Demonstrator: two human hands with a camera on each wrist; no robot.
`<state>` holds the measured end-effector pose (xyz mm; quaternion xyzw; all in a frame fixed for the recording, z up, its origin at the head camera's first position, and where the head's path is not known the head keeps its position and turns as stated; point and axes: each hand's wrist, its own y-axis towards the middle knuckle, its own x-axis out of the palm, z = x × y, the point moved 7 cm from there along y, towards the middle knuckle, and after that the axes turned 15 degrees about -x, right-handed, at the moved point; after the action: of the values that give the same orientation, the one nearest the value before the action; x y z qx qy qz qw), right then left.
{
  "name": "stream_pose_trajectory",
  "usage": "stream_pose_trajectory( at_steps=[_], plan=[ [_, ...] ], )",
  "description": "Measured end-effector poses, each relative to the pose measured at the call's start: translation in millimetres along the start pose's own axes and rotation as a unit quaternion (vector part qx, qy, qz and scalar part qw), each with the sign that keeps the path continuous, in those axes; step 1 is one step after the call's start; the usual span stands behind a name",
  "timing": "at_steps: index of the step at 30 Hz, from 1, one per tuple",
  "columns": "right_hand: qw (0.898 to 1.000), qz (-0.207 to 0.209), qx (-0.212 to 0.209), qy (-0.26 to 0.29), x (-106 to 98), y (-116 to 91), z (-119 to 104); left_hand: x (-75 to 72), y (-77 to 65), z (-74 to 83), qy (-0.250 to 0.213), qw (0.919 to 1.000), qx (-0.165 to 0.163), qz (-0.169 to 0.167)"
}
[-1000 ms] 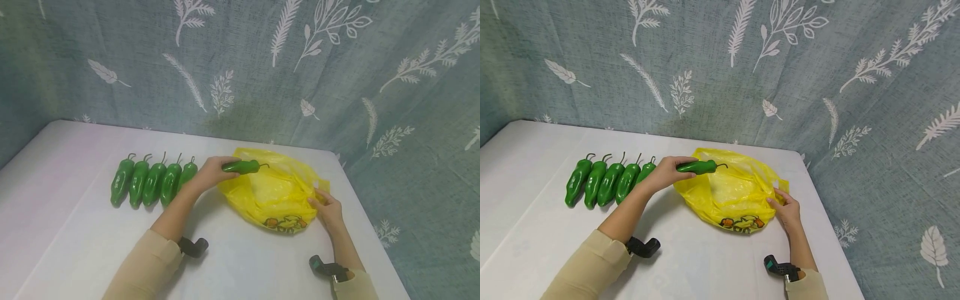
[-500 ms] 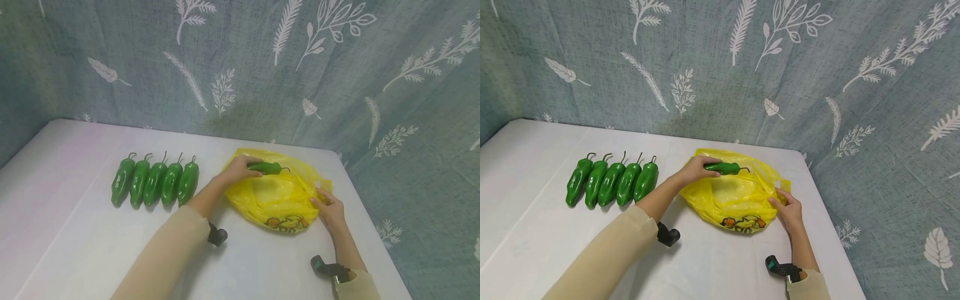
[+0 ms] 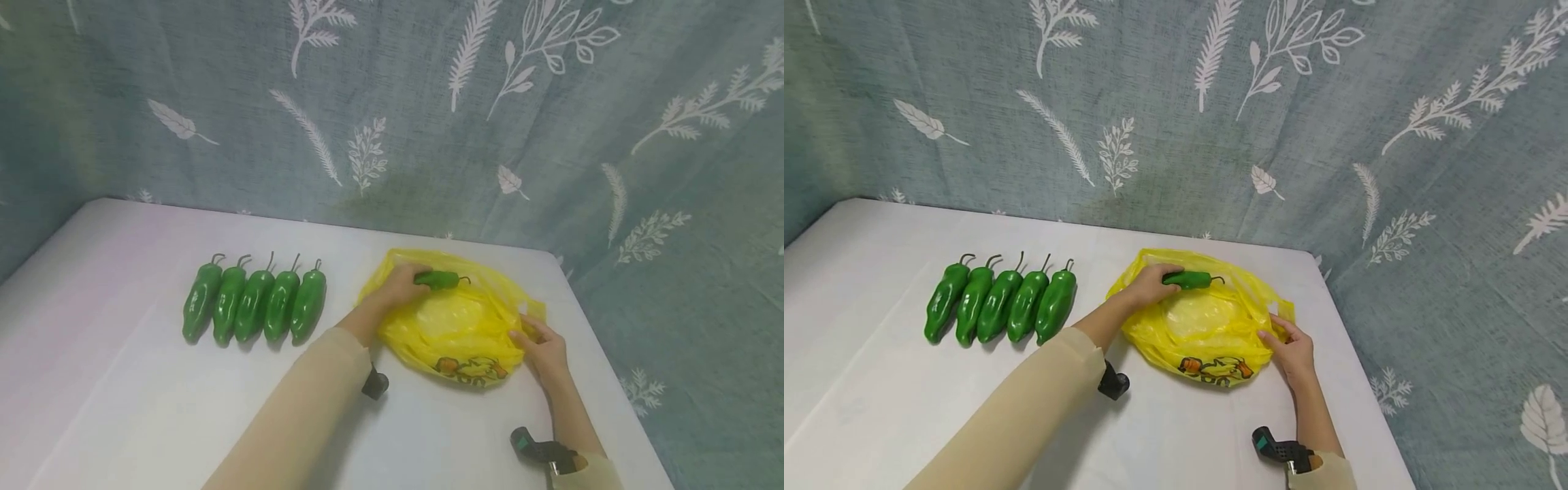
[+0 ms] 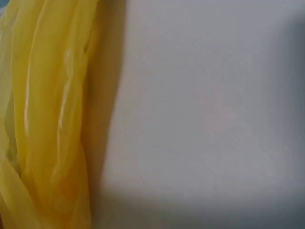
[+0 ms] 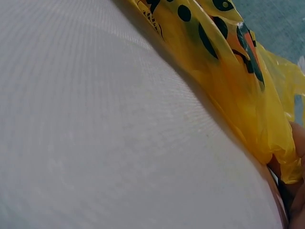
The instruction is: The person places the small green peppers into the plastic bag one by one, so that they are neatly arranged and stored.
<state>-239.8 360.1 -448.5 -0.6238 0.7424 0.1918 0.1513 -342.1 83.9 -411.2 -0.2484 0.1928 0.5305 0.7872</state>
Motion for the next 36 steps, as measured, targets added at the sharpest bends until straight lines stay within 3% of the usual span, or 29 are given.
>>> stream_pose_trajectory(
  at_steps=[3,6,8,11,12,13,14,16,18,19,21,23,29,36],
  plan=[
    [1.000,-0.004,0.001,-0.005,1.9,0.9,-1.0,-1.2,2.8,-3.2,-0.009,0.9998,-0.010,0.013],
    [1.000,-0.007,0.001,-0.009,3.5,2.2,-0.6,-2.2,5.9,-5.2,0.009,0.9994,0.005,0.034],
    [1.000,-0.009,0.002,-0.010,4.1,3.1,0.1,4.5,24.4,-18.5,0.027,0.9980,0.025,0.052],
    [1.000,-0.007,0.001,-0.009,3.9,4.1,0.6,17.9,51.7,-38.9,0.042,0.9972,0.023,0.058],
    [1.000,-0.005,0.001,-0.008,3.5,4.4,0.7,18.8,52.8,-39.9,0.046,0.9969,0.021,0.061],
    [1.000,-0.002,-0.001,-0.005,3.3,4.5,0.0,25.5,66.2,-50.0,0.045,0.9963,0.027,0.068],
    [1.000,0.000,-0.002,-0.005,3.0,4.4,-0.5,26.5,66.8,-50.5,0.043,0.9972,0.014,0.060],
    [1.000,0.004,-0.006,-0.003,2.4,4.2,-1.9,27.9,71.7,-53.4,0.040,0.9940,0.049,0.090],
    [1.000,0.007,-0.009,0.002,2.1,3.6,-3.2,18.3,53.1,-39.9,0.038,0.9919,0.058,0.107],
    [1.000,0.008,-0.010,0.002,1.7,3.5,-3.4,18.9,54.9,-41.1,0.025,0.9926,0.061,0.102],
    [1.000,0.009,-0.011,0.003,0.7,3.2,-2.9,7.9,32.4,-24.1,0.010,0.9942,0.050,0.095],
    [1.000,0.012,-0.009,0.003,-0.5,3.0,-1.5,-1.1,12.2,-8.1,0.003,0.9968,0.019,0.077],
    [1.000,0.017,-0.002,0.008,-1.2,0.9,1.6,-7.3,-6.7,3.1,-0.008,0.9966,0.005,0.082],
    [1.000,0.017,0.003,0.002,1.3,0.8,2.5,-8.4,-22.2,9.7,-0.066,0.9948,0.008,0.077]
  ],
)
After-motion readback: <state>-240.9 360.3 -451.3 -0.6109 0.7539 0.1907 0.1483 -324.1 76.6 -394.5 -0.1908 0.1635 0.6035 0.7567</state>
